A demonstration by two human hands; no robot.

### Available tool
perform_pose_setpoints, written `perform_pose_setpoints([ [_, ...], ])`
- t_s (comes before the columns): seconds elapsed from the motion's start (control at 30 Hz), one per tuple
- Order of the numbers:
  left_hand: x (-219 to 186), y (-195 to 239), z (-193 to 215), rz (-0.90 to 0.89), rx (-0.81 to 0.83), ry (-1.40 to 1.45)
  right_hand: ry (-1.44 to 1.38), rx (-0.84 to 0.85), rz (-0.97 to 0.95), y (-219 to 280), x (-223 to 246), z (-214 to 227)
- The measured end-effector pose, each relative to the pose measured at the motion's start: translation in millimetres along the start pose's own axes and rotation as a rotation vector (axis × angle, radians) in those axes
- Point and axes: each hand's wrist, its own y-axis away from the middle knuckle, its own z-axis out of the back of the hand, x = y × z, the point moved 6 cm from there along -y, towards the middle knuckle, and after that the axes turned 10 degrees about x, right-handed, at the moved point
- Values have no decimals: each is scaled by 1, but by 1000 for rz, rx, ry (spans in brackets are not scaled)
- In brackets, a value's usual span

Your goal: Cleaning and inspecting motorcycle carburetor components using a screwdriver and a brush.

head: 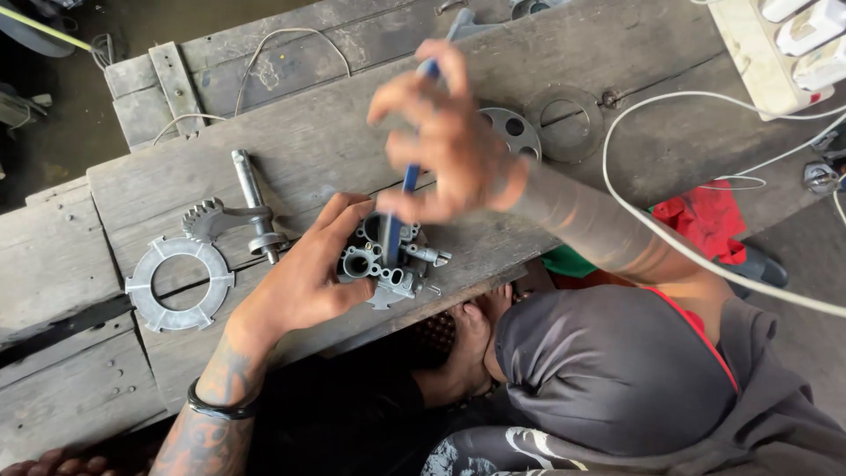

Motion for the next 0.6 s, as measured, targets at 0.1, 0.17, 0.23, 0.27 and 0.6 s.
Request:
perform_pose_setpoints([
  [0.1,-3,-1,1,-25,-8,18,-154,178,53,0,11,-25],
  [0.17,-4,1,1,-4,1,18,-4,106,8,5,-11,-21],
  [0.23,-3,0,1,1,4,14,162,38,-32,6,-17,-10],
  [0.27,-2,0,1,8,6,12,118,17,-8,5,-11,-3],
  [0.6,-5,-3,3,19,15,18,150,-37,-71,10,-24,0],
])
